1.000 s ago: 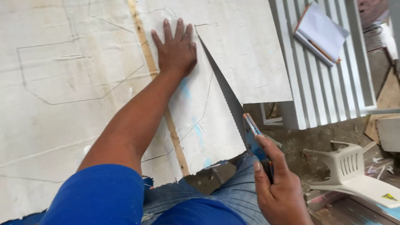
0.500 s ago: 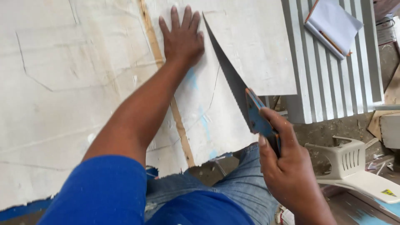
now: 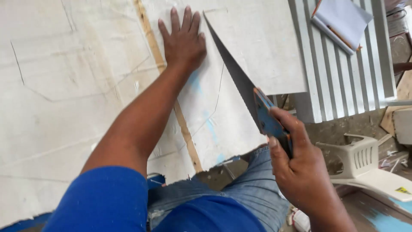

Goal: Using a hand saw to cut a board along a pre-drawn outline on a workshop floor.

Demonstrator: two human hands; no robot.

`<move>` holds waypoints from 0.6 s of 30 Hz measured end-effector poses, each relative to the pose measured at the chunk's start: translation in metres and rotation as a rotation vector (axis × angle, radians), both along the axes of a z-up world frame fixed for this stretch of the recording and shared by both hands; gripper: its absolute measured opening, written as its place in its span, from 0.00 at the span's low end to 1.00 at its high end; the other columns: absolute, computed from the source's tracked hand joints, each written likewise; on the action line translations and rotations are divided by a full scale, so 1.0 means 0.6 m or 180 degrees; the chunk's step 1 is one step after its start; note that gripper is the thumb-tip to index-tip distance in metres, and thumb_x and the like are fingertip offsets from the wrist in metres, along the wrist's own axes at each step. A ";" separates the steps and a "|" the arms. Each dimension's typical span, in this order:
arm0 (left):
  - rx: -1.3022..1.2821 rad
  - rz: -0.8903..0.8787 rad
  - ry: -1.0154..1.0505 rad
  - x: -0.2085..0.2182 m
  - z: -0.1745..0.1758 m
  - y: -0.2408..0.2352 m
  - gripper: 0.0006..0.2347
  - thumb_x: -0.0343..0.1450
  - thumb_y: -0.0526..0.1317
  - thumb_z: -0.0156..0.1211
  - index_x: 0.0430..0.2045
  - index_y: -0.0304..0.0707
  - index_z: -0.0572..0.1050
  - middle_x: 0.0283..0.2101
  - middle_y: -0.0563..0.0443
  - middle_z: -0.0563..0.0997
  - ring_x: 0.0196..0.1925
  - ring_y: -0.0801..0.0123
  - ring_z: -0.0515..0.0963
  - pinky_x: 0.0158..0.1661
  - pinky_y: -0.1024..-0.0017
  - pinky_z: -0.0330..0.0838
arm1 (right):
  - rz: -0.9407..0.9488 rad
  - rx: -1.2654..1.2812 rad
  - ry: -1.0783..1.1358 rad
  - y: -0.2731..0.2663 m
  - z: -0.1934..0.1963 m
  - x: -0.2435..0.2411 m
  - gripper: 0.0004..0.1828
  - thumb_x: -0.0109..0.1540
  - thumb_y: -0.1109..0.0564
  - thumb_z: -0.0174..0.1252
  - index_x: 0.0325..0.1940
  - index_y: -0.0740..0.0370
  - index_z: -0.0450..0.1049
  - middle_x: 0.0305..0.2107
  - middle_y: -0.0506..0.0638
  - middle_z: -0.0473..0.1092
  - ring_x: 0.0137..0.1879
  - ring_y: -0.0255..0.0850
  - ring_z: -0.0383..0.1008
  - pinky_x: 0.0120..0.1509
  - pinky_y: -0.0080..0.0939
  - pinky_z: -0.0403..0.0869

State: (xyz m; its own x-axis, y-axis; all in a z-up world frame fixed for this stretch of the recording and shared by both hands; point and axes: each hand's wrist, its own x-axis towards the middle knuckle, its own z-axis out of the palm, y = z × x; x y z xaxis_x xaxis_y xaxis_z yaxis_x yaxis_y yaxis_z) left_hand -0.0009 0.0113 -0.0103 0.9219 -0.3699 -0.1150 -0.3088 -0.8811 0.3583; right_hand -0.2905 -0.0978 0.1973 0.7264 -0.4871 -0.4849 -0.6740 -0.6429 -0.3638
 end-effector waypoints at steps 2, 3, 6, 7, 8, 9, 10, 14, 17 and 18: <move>0.0032 -0.0007 -0.0034 0.000 -0.010 0.006 0.26 0.80 0.50 0.30 0.76 0.48 0.47 0.80 0.50 0.44 0.79 0.45 0.34 0.70 0.34 0.26 | 0.0148 0.0131 -0.0547 0.001 -0.003 -0.002 0.29 0.64 0.49 0.49 0.71 0.37 0.60 0.60 0.45 0.75 0.44 0.46 0.82 0.49 0.47 0.73; -0.0049 -0.0018 -0.0138 0.004 -0.020 0.011 0.26 0.78 0.49 0.32 0.75 0.48 0.50 0.79 0.50 0.46 0.79 0.44 0.36 0.69 0.32 0.28 | 0.0140 0.0088 -0.0466 0.000 0.001 -0.003 0.31 0.64 0.49 0.49 0.72 0.35 0.60 0.57 0.47 0.77 0.45 0.48 0.84 0.51 0.47 0.77; -0.0091 -0.0032 -0.0220 0.018 -0.007 -0.009 0.27 0.78 0.49 0.32 0.75 0.48 0.51 0.79 0.51 0.47 0.79 0.43 0.38 0.69 0.31 0.29 | 0.0085 -0.0102 -0.0149 -0.002 0.006 0.007 0.33 0.63 0.47 0.50 0.74 0.28 0.59 0.41 0.49 0.79 0.38 0.50 0.83 0.48 0.46 0.77; 0.0016 -0.0018 -0.0043 0.008 0.000 0.000 0.27 0.78 0.51 0.30 0.75 0.49 0.49 0.79 0.51 0.46 0.79 0.45 0.37 0.70 0.33 0.29 | 0.0050 -0.0181 0.0235 0.006 0.013 0.009 0.34 0.63 0.45 0.51 0.75 0.23 0.60 0.27 0.49 0.80 0.29 0.49 0.79 0.44 0.45 0.75; 0.0025 0.0015 0.0000 0.008 0.001 0.006 0.27 0.78 0.51 0.30 0.75 0.49 0.49 0.79 0.51 0.46 0.79 0.45 0.37 0.70 0.33 0.29 | 0.0084 -0.0174 0.0277 0.012 0.014 0.016 0.34 0.63 0.45 0.51 0.75 0.23 0.60 0.27 0.49 0.80 0.29 0.49 0.79 0.44 0.45 0.75; 0.0140 0.0022 -0.0010 0.006 0.001 0.011 0.27 0.79 0.51 0.29 0.76 0.49 0.47 0.80 0.51 0.44 0.80 0.45 0.36 0.70 0.34 0.28 | -0.0111 -0.0050 0.0204 0.017 0.016 0.021 0.33 0.64 0.48 0.50 0.75 0.26 0.59 0.23 0.52 0.77 0.25 0.47 0.76 0.39 0.47 0.75; 0.0217 -0.0028 -0.0075 0.011 0.008 0.001 0.26 0.80 0.51 0.27 0.77 0.49 0.44 0.80 0.50 0.42 0.80 0.45 0.35 0.70 0.34 0.26 | -0.0366 0.0037 0.0075 0.019 0.017 0.025 0.32 0.66 0.51 0.50 0.75 0.29 0.59 0.19 0.55 0.74 0.22 0.45 0.73 0.33 0.48 0.75; 0.0008 -0.0047 0.0001 0.004 0.008 -0.003 0.26 0.79 0.49 0.30 0.76 0.48 0.48 0.80 0.49 0.43 0.79 0.43 0.34 0.69 0.31 0.26 | -0.0520 0.0245 0.0072 -0.004 0.014 -0.004 0.34 0.67 0.54 0.48 0.77 0.32 0.55 0.18 0.55 0.69 0.23 0.45 0.71 0.28 0.48 0.75; 0.0066 -0.0013 0.0024 0.012 0.009 0.003 0.27 0.79 0.49 0.28 0.77 0.48 0.46 0.80 0.49 0.41 0.79 0.43 0.32 0.69 0.32 0.23 | -0.0289 -0.0295 0.0214 -0.008 0.009 -0.021 0.34 0.62 0.43 0.49 0.74 0.25 0.60 0.38 0.44 0.82 0.28 0.51 0.84 0.46 0.50 0.75; 0.0082 -0.0017 0.0000 0.009 0.005 0.002 0.27 0.79 0.49 0.29 0.77 0.48 0.47 0.80 0.49 0.41 0.79 0.43 0.32 0.69 0.32 0.23 | -0.0448 -0.0070 0.0240 -0.012 0.012 -0.024 0.35 0.64 0.49 0.50 0.76 0.26 0.58 0.27 0.50 0.73 0.25 0.49 0.77 0.36 0.50 0.74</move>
State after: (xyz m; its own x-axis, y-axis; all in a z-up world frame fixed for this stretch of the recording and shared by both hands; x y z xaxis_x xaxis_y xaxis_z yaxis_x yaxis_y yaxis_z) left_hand 0.0043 0.0122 -0.0073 0.9199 -0.3718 -0.1246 -0.3135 -0.8883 0.3357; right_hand -0.3047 -0.1050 0.2046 0.6121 -0.5926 -0.5236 -0.7829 -0.5475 -0.2956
